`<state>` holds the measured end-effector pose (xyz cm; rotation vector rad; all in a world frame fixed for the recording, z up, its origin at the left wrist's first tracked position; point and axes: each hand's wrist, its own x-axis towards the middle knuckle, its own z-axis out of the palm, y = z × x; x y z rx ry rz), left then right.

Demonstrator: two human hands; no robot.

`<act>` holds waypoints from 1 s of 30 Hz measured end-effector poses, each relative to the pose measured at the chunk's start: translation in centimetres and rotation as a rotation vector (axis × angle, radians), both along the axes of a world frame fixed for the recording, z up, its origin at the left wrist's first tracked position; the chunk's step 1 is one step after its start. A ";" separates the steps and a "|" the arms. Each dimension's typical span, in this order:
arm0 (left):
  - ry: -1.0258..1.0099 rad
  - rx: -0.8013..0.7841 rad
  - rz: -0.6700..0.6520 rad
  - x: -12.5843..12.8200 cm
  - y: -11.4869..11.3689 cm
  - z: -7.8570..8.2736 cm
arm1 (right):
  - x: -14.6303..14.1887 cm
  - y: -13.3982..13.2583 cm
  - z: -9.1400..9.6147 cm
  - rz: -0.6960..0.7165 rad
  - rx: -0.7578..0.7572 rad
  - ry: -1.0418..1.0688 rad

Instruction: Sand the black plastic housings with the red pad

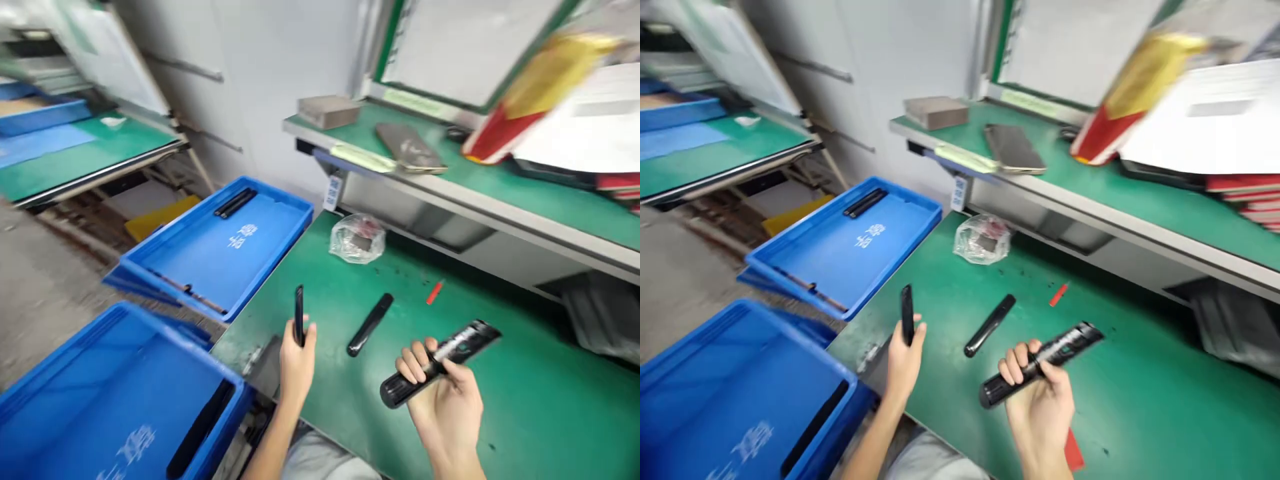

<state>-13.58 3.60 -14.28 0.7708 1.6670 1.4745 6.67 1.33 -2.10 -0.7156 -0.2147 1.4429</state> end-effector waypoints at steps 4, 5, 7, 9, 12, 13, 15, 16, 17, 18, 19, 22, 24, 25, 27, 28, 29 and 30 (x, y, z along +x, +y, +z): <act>0.341 -0.018 -0.256 3.1 8.8 -0.2 | 2.5 -1.0 2.8 -0.086 -0.193 0.277; 0.406 -0.021 -0.287 4.0 9.8 -0.5 | 2.5 -1.6 3.2 -0.094 -0.236 0.329; 0.516 -0.033 -0.337 5.5 10.6 -1.3 | 2.2 -2.6 4.0 -0.108 -0.318 0.423; 0.604 -0.024 -0.368 6.5 10.3 -1.9 | 1.7 -3.3 4.6 -0.130 -0.393 0.486; 0.671 0.065 -0.414 7.3 8.3 -0.9 | 1.3 -3.4 5.1 -0.180 -0.453 0.520; 0.673 0.106 -0.449 7.4 7.1 0.1 | 1.3 -3.3 5.1 -0.184 -0.454 0.533; 0.606 0.221 -0.583 7.7 3.9 3.0 | 1.3 -2.9 5.0 -0.180 -0.443 0.551; 0.546 0.284 -0.683 7.9 2.1 4.8 | 1.3 -2.6 4.8 -0.169 -0.438 0.555; 0.396 0.393 -0.789 8.1 0.2 6.7 | 1.3 -2.4 4.7 -0.157 -0.440 0.557; 0.297 0.520 -0.789 8.4 -1.5 8.5 | 1.2 -2.3 4.4 -0.141 -0.445 0.556; 0.247 0.617 -0.742 8.8 -2.9 10.3 | 1.1 -2.1 4.1 -0.126 -0.452 0.548; 0.125 0.630 -0.563 9.6 -4.8 13.4 | 0.6 -2.0 2.5 -0.081 -0.427 0.389; -0.021 0.465 -0.551 9.7 -4.5 13.3 | -0.1 -2.1 0.8 -0.102 -0.306 0.087; -0.096 0.354 -0.576 9.6 -4.0 12.8 | -0.6 -2.1 -0.1 -0.118 -0.233 -0.095; -0.290 0.129 -0.638 9.3 -3.1 11.3 | -1.5 -2.3 -1.6 -0.118 -0.137 -0.453; -0.392 0.024 -0.652 9.2 -2.7 10.4 | -2.0 -2.4 -2.2 -0.089 -0.116 -0.618; -0.488 -0.072 -0.651 9.0 -2.4 9.6 | -2.4 -2.6 -2.7 -0.037 -0.095 -0.771; -0.581 -0.157 -0.632 9.0 -2.2 8.8 | -2.5 -3.0 -3.1 0.039 -0.057 -0.913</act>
